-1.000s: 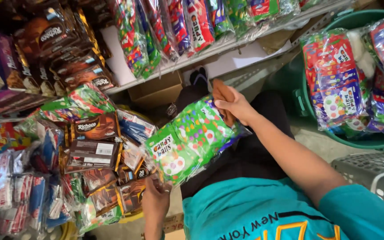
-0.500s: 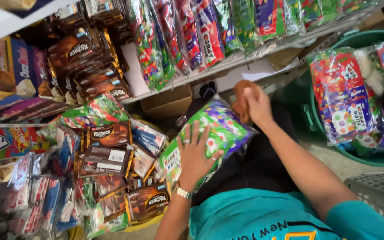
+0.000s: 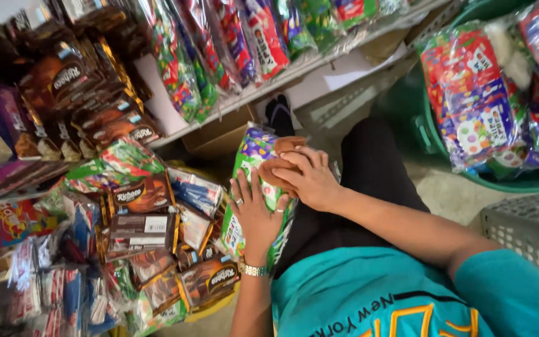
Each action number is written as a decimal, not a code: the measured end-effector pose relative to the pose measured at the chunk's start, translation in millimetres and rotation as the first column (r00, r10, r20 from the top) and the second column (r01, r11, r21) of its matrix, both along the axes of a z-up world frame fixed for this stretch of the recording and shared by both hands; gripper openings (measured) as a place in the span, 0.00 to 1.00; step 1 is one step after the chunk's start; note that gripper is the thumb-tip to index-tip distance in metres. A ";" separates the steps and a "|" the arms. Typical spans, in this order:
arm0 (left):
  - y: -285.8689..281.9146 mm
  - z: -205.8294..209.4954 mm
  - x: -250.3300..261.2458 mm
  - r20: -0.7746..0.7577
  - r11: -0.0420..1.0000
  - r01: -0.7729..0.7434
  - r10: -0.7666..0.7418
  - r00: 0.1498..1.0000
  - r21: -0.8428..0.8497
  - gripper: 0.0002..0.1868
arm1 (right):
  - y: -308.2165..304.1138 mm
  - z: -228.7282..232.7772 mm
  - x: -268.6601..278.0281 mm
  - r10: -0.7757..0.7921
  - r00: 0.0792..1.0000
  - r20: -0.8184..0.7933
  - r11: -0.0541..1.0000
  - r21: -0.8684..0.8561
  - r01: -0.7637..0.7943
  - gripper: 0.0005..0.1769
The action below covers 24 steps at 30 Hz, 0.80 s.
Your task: Organizing and sorting packets of candy and chocolate bars on shelves in a retail environment.
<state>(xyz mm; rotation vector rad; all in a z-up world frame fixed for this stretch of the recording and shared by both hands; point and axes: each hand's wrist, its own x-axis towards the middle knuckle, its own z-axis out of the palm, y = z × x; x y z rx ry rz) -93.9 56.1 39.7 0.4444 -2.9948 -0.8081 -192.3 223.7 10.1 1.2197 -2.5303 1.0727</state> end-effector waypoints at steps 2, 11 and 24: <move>2.5 3.0 -6.9 0.000 1.000 -0.013 0.013 1.000 0.000 0.51 | -1.7 -16.5 -12.6 -0.002 0.996 -0.091 1.000 -0.010 0.001 0.29; 4.0 9.0 -2.1 0.012 0.999 -0.028 0.027 1.000 0.043 0.51 | 39.2 -34.6 -65.0 -0.381 0.908 0.172 0.908 -0.117 0.403 0.22; 17.0 0.8 -5.7 -0.012 0.987 0.031 -0.034 0.999 -0.159 0.51 | -3.4 -35.5 -2.3 0.134 0.366 0.921 0.602 -0.369 0.708 0.42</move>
